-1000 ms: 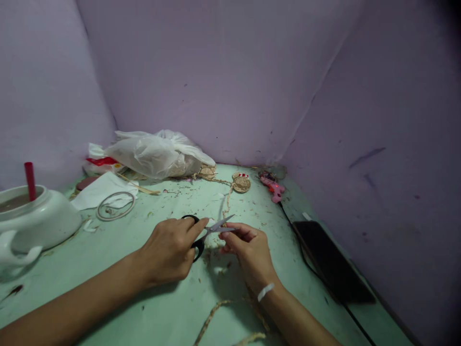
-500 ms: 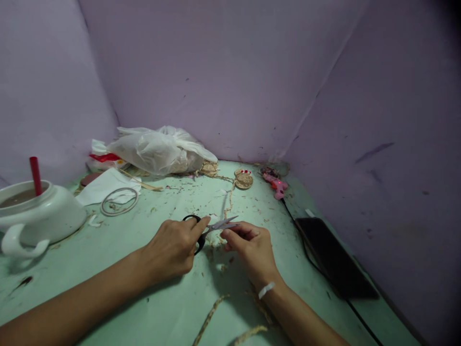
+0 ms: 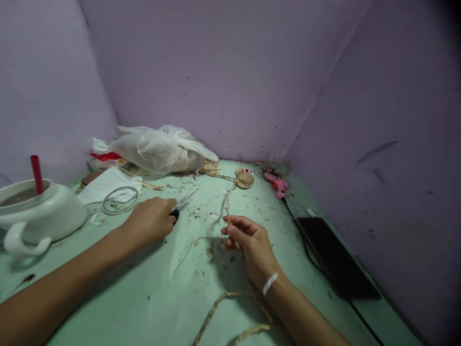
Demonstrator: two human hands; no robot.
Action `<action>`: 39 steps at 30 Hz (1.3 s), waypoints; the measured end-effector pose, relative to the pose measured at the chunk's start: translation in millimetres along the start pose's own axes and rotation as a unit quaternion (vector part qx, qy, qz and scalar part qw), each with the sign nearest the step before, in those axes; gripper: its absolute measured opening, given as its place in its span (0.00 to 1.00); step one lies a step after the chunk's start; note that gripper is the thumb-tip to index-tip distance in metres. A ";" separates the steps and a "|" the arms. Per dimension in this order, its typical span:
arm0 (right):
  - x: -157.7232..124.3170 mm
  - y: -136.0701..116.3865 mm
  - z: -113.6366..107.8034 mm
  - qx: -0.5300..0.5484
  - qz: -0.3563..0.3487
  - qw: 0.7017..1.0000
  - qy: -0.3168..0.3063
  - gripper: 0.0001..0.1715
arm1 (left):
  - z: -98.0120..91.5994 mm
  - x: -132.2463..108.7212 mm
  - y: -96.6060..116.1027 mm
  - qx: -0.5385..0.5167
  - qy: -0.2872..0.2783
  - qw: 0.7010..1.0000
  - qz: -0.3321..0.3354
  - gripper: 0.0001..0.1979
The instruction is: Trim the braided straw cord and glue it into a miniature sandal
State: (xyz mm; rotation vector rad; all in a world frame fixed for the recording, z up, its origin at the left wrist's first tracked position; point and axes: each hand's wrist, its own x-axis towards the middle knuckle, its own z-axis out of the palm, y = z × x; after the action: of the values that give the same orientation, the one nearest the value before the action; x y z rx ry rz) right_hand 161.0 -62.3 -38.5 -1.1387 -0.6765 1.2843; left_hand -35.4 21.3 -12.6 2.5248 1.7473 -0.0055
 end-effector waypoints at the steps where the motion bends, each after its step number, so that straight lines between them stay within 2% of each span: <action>1: -0.7 0.3 0.2 0.001 0.003 1.000 -0.008 0.17 | 1.2 2.4 -6.6 0.015 -0.010 1.000 -0.010 0.08; 3: -2.8 1.1 1.0 0.000 0.009 1.000 -0.026 0.25 | 3.4 4.5 -15.1 0.012 -0.013 1.000 -0.015 0.07; 5: -5.0 2.2 2.1 -0.008 0.019 0.999 -0.044 0.32 | 3.8 2.8 -13.5 -0.011 0.001 1.000 -0.010 0.08; 7: -7.1 4.2 3.7 -0.016 0.029 0.998 -0.057 0.34 | 2.8 -2.6 0.0 -0.048 0.018 0.999 0.009 0.11; 9: -9.4 6.9 6.0 -0.019 0.033 0.997 -0.067 0.37 | 2.8 -10.5 22.0 -0.143 0.001 0.988 0.052 0.14; 10: -10.5 8.6 7.3 -0.021 0.031 0.997 -0.073 0.39 | 3.7 -14.5 34.0 -0.282 -0.036 0.956 0.076 0.14; 12: -12.4 12.3 9.8 -0.025 0.029 0.995 -0.088 0.42 | 7.2 -21.1 55.3 -0.499 -0.119 0.852 0.099 0.13; 13: -13.0 14.3 10.6 -0.025 0.031 0.995 -0.096 0.43 | 9.6 -23.3 63.1 -0.571 -0.145 0.803 0.090 0.12; 14: -13.1 16.3 11.1 -0.022 0.034 0.994 -0.101 0.43 | 12.0 -24.8 68.5 -0.611 -0.153 0.773 0.071 0.11; 15: -12.6 18.2 11.1 -0.018 0.037 0.994 -0.102 0.42 | 14.5 -25.7 71.5 -0.626 -0.143 0.764 0.055 0.10; 16: -11.7 19.8 10.6 -0.012 0.039 0.994 -0.098 0.40 | 16.7 -26.3 72.5 -0.621 -0.117 0.774 0.042 0.09; 18: -8.7 21.6 8.2 -0.001 0.043 0.996 -0.084 0.35 | 20.5 -27.3 70.5 -0.568 -0.061 0.820 0.040 0.08; 20: -5.7 21.1 5.1 0.020 0.060 0.994 -0.089 0.27 | 23.8 -29.0 67.1 -0.513 -0.041 0.855 0.060 0.08; 21: -4.8 20.2 3.8 0.030 0.068 0.992 -0.100 0.24 | 25.6 -30.1 66.1 -0.502 -0.046 0.861 0.068 0.08; 24: -4.8 16.3 2.6 0.027 0.038 0.993 -0.112 0.18 | 31.2 -33.3 67.6 -0.523 -0.069 0.847 0.068 0.08; 27: -6.7 14.9 4.9 -0.009 -0.017 0.998 -0.059 0.18 | 36.5 -35.3 73.2 -0.554 -0.116 0.824 0.027 0.08; 30: -6.9 16.6 7.1 -0.027 -0.020 0.999 -0.011 0.16 | 41.0 -36.0 77.8 -0.565 -0.149 0.812 -0.001 0.09; 35: -5.6 19.6 7.1 -0.039 -0.031 0.998 0.031 0.15 | 49.7 -37.6 81.5 -0.561 -0.146 0.814 0.005 0.08; 39: -5.0 18.2 5.6 -0.063 -0.026 0.997 0.041 0.11 | 50.3 -39.7 82.1 -0.547 -0.146 0.823 0.040 0.09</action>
State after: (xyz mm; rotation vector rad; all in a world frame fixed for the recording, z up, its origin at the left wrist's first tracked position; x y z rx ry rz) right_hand 147.9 -67.4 -52.3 -1.2619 -0.7287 1.1582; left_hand 29.2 -47.6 -56.5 1.6013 1.0151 0.4497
